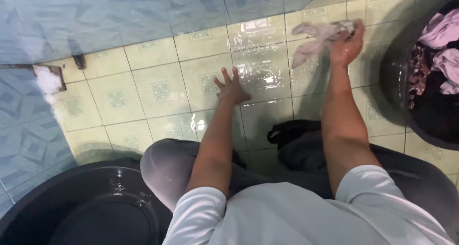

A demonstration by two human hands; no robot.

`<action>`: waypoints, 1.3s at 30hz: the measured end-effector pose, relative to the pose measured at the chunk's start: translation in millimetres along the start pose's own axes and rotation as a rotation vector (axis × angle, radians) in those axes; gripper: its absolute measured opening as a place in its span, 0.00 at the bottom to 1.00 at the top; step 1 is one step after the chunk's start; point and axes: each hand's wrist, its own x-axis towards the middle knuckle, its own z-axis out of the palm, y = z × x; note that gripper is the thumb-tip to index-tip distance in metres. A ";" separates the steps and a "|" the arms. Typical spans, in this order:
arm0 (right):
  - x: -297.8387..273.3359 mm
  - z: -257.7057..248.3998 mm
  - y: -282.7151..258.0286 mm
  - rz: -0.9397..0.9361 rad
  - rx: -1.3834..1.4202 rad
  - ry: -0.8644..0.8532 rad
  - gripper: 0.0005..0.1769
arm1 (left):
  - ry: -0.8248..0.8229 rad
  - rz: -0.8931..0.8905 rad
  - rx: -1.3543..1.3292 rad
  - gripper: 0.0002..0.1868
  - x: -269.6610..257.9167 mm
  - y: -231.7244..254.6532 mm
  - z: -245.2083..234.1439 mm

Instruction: The person rinses their hands and a dipper in a water basin, then cleans the tiled bathroom floor by scrubbing it with a cloth and scraping it with a putty knife.

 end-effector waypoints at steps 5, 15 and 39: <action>-7.0 32.4 -28.3 -0.021 -0.474 -0.242 0.55 | 0.054 0.181 0.228 0.75 25.2 -17.0 9.4; -145.2 150.4 -127.3 -0.123 1.689 -0.738 0.26 | 0.042 0.185 0.214 0.72 24.6 -10.0 7.8; -174.8 120.4 -155.7 -0.467 -0.536 -0.432 0.42 | 0.314 0.214 -0.221 0.66 67.3 -46.7 32.0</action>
